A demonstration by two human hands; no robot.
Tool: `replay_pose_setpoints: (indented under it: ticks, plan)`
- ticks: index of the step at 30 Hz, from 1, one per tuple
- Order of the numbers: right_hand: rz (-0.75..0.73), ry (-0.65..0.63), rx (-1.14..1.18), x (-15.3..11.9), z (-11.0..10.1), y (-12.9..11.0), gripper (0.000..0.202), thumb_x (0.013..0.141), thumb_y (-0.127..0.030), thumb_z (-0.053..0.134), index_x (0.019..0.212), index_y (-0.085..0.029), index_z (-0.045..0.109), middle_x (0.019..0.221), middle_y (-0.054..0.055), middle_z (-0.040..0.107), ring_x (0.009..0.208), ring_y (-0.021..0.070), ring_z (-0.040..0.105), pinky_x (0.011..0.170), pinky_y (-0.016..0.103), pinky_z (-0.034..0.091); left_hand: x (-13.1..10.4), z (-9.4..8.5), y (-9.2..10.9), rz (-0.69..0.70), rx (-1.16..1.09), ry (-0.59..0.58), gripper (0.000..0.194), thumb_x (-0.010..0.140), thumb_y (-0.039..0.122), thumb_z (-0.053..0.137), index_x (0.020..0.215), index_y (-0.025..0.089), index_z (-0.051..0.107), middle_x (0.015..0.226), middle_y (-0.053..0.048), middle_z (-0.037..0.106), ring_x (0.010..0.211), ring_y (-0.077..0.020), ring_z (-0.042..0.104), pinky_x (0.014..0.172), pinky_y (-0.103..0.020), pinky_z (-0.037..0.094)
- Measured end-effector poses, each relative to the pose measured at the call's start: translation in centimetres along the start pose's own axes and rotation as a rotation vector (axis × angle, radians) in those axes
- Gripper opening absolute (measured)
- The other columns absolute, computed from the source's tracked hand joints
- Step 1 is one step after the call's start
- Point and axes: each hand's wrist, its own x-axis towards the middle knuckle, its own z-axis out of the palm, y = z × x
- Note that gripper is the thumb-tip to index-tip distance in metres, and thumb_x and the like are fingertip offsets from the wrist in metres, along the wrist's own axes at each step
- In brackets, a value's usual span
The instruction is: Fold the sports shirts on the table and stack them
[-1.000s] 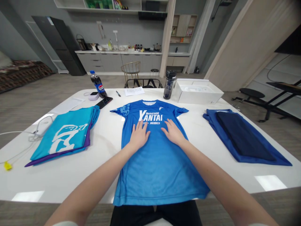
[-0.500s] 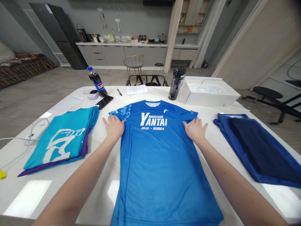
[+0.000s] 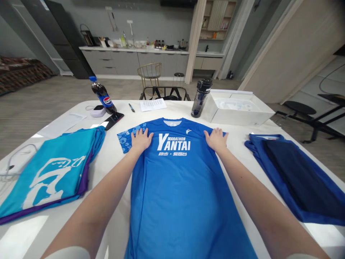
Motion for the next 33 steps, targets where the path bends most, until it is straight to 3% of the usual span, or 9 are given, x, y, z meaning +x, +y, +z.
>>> replay_pose_setpoints:
  ticks: [2,5,8,12,20,23,26,30,33]
  plan:
    - [-0.161,-0.108,0.049,1.1,0.3,-2.1,0.08,0.102,-0.065,0.008,0.162,-0.019,0.033,0.169,0.015,0.024,0.155,0.0374,0.02,0.121,0.067,0.014,1.5,0.1,0.6,0.026,-0.001,-0.011,0.074,0.1,0.064,0.017,0.16,0.025,0.037,0.167,-0.015,0.03,0.155,-0.0367,0.025,0.123,-0.061,0.019]
    - [-0.173,-0.253,0.059,2.7,1.4,-4.8,0.075,0.099,-0.072,0.008,0.163,-0.039,0.027,0.172,0.004,0.015,0.155,0.0407,0.014,0.118,0.073,0.012,3.7,0.7,1.2,0.045,0.008,-0.013,0.071,0.101,0.061,0.019,0.161,0.026,0.035,0.169,-0.013,0.025,0.156,-0.0362,0.022,0.123,-0.059,0.021]
    - [-0.155,-0.204,0.02,4.4,2.7,-5.8,0.077,0.098,-0.075,0.01,0.164,-0.038,0.023,0.173,0.004,0.012,0.156,0.0404,0.009,0.119,0.073,0.007,5.2,1.3,1.5,0.039,0.01,0.017,0.075,0.1,0.062,0.018,0.162,0.023,0.031,0.17,-0.012,0.023,0.156,-0.035,0.02,0.125,-0.056,0.019]
    - [-0.186,-0.156,-0.004,6.4,3.4,-5.4,0.076,0.098,-0.074,0.01,0.164,-0.038,0.023,0.172,0.003,0.015,0.156,0.037,0.012,0.12,0.071,0.007,6.5,1.8,1.8,0.027,-0.024,0.017,0.08,0.099,0.066,0.018,0.163,0.02,0.028,0.171,-0.01,0.021,0.157,-0.0333,0.018,0.127,-0.052,0.017]
    - [-0.148,-0.109,-0.015,7.9,3.0,-6.5,0.076,0.099,-0.073,0.012,0.164,-0.036,0.025,0.172,0.005,0.018,0.154,0.0393,0.016,0.117,0.075,0.009,9.8,1.2,2.3,0.035,-0.042,0.014,0.079,0.1,0.063,0.021,0.163,0.016,0.027,0.17,-0.014,0.019,0.158,-0.0323,0.017,0.128,-0.051,0.013]
    - [-0.147,-0.012,-0.004,6.3,2.0,-7.2,0.072,0.103,-0.064,0.008,0.163,-0.032,0.028,0.171,0.008,0.021,0.154,0.0384,0.016,0.117,0.076,0.008,7.5,0.2,3.3,0.08,-0.014,0.112,0.071,0.103,0.054,0.023,0.162,0.015,0.029,0.17,-0.015,0.022,0.157,-0.0324,0.02,0.127,-0.055,0.011]
    - [-0.24,0.104,0.013,2.3,1.4,-7.7,0.067,0.105,-0.057,0.007,0.162,-0.031,0.032,0.171,0.006,0.021,0.155,0.0349,0.015,0.118,0.074,0.008,1.6,0.1,4.8,0.214,0.015,0.247,0.062,0.105,0.045,0.024,0.162,0.02,0.032,0.17,-0.01,0.025,0.157,-0.0293,0.02,0.128,-0.054,0.009]
    - [-0.365,0.004,0.045,-5.2,1.8,-7.0,0.066,0.105,-0.061,0.011,0.16,-0.035,0.034,0.171,0.002,0.021,0.156,0.0328,0.016,0.12,0.071,0.013,-7.5,1.5,5.7,0.284,-0.007,0.148,0.063,0.105,0.052,0.026,0.158,0.023,0.04,0.168,-0.009,0.029,0.156,-0.0302,0.024,0.127,-0.053,0.018]
    - [-0.382,-0.073,0.017,-9.0,2.2,-4.2,0.066,0.104,-0.065,0.015,0.161,-0.038,0.033,0.17,0.001,0.024,0.156,0.0324,0.019,0.121,0.068,0.012,-11.0,2.1,4.3,0.313,-0.025,0.087,0.066,0.103,0.061,0.025,0.159,0.029,0.037,0.168,-0.005,0.029,0.156,-0.0288,0.024,0.127,-0.052,0.019]
